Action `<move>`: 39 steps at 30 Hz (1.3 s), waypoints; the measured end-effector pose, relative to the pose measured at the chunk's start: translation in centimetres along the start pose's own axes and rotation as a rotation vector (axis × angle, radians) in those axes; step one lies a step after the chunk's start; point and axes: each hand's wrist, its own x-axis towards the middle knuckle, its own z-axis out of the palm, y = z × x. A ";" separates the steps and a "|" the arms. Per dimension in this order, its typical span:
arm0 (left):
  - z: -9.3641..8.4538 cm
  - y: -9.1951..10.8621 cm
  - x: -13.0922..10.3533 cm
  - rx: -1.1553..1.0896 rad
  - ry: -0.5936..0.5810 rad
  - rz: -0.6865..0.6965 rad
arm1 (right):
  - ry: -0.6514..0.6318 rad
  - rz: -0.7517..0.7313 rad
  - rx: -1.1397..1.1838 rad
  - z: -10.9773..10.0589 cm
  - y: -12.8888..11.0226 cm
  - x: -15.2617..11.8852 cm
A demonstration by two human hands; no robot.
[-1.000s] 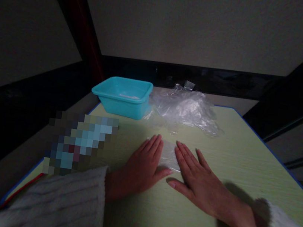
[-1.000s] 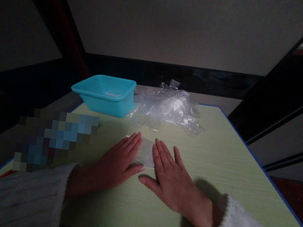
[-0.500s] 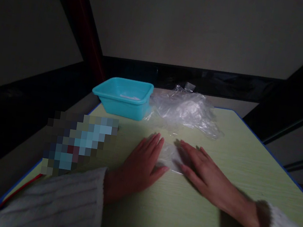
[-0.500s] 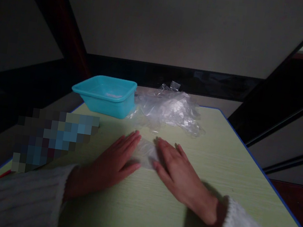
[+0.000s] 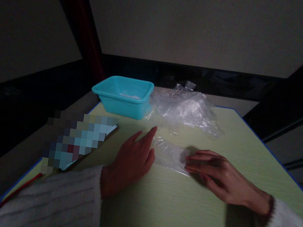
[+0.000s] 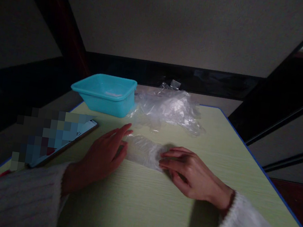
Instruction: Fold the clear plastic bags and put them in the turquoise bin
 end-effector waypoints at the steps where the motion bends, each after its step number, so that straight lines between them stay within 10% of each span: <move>1: 0.0 0.0 0.1 0.007 0.000 0.004 | -0.006 -0.004 0.013 0.0 -0.1 0.1; 27: 1.9 -1.0 1.5 -0.315 -0.198 0.140 | -0.133 -0.157 0.108 2.1 -4.6 2.0; 35: 0.3 -0.7 0.8 -0.275 -0.097 0.217 | 0.014 -0.127 0.039 1.0 -2.9 1.3; 39: -1.1 -0.4 0.0 -0.340 -0.223 0.308 | 0.010 -0.072 -0.033 0.3 -2.1 0.8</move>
